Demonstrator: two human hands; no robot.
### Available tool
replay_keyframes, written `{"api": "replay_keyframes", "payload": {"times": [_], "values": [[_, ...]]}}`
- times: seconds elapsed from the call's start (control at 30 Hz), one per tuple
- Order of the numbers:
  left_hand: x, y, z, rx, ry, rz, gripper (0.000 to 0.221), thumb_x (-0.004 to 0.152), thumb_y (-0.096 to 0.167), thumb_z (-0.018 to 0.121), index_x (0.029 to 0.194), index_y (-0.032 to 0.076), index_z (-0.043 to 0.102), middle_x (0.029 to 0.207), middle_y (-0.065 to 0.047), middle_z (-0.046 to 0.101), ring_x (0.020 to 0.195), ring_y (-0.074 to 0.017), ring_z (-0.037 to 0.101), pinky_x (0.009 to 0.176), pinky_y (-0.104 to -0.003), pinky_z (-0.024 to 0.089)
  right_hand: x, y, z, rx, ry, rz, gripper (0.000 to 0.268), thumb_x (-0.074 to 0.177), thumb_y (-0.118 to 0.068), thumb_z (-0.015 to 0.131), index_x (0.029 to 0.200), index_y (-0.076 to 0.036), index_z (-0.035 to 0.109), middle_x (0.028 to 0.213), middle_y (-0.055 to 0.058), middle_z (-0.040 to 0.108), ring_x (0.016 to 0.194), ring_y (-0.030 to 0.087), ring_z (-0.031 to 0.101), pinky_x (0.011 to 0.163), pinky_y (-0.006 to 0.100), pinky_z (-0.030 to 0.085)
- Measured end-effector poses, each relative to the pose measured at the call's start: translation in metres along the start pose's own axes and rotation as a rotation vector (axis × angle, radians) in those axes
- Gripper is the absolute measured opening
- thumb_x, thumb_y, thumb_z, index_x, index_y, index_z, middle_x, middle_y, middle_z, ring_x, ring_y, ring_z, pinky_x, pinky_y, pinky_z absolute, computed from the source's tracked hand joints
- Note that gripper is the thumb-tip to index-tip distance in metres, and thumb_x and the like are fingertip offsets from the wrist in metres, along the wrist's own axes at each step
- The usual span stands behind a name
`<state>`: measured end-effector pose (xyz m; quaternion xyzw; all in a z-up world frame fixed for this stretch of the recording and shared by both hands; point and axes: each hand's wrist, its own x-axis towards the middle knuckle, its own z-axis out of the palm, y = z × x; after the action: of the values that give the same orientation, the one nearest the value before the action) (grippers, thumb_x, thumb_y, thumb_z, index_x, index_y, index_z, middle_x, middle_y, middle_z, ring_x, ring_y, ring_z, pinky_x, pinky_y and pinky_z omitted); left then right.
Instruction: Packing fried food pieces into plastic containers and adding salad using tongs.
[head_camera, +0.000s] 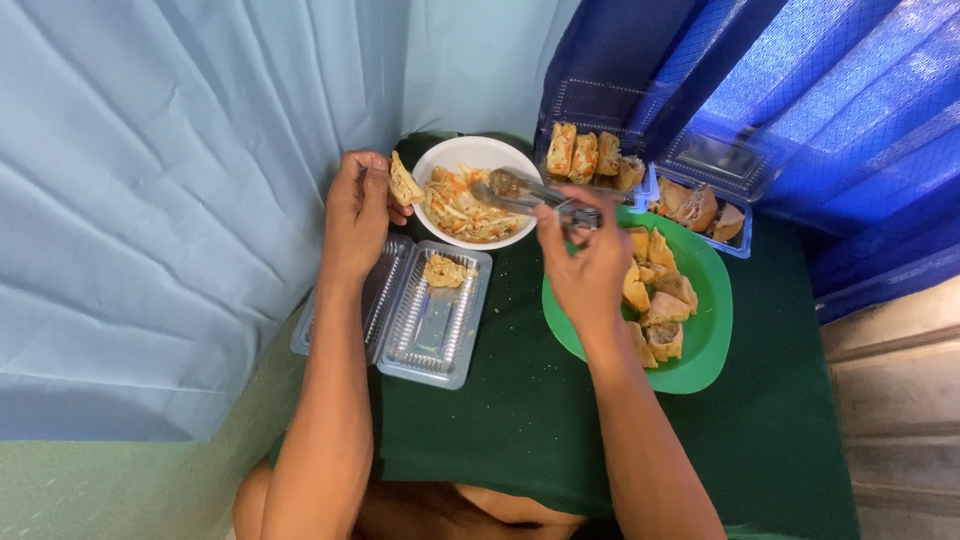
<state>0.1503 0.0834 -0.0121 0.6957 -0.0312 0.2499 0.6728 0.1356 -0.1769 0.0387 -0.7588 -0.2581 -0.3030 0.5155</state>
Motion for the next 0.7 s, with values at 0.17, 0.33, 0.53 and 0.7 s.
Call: {"api": "replay_keyframes", "payload": {"times": [0.17, 0.33, 0.53, 0.7], "values": [[0.000, 0.004, 0.003, -0.010, 0.008, -0.062, 0.030, 0.112, 0.029, 0.043, 0.112, 0.001, 0.054, 0.080, -0.016, 0.064, 0.068, -0.0199, 0.071, 0.062, -0.029, 0.064, 0.009, -0.018, -0.019, -0.237, 0.064, 0.084, 0.022, 0.101, -0.019, 0.077, 0.110, -0.001, 0.066, 0.069, 0.019, 0.067, 0.066, 0.036, 0.073, 0.054, 0.043, 0.059], [0.000, 0.003, 0.002, -0.026, 0.000, -0.114, 0.032, 0.111, 0.030, 0.042, 0.109, 0.001, 0.056, 0.079, -0.017, 0.066, 0.068, -0.0207, 0.072, 0.062, -0.030, 0.066, 0.004, 0.004, 0.002, -0.102, 0.022, 0.321, 0.019, 0.100, -0.022, 0.074, 0.096, -0.005, 0.065, 0.073, 0.016, 0.074, 0.067, 0.026, 0.077, 0.057, 0.040, 0.065], [-0.001, 0.007, 0.003, -0.014, 0.004, -0.129, 0.028, 0.111, 0.025, 0.042, 0.106, 0.002, 0.057, 0.079, -0.015, 0.065, 0.067, -0.0187, 0.071, 0.060, -0.027, 0.065, -0.001, 0.001, 0.027, 0.262, 0.116, 0.480, 0.021, 0.098, -0.011, 0.070, 0.102, 0.008, 0.062, 0.080, 0.027, 0.073, 0.078, 0.034, 0.079, 0.065, 0.043, 0.070], [-0.002, 0.010, 0.005, -0.033, 0.027, -0.134, 0.030, 0.111, 0.027, 0.043, 0.103, 0.002, 0.057, 0.077, -0.016, 0.065, 0.065, -0.0190, 0.071, 0.059, -0.028, 0.065, 0.003, -0.007, 0.010, -0.037, 0.154, 0.176, 0.012, 0.102, -0.003, 0.070, 0.107, 0.005, 0.062, 0.074, 0.022, 0.072, 0.067, 0.028, 0.075, 0.057, 0.040, 0.065]]}}
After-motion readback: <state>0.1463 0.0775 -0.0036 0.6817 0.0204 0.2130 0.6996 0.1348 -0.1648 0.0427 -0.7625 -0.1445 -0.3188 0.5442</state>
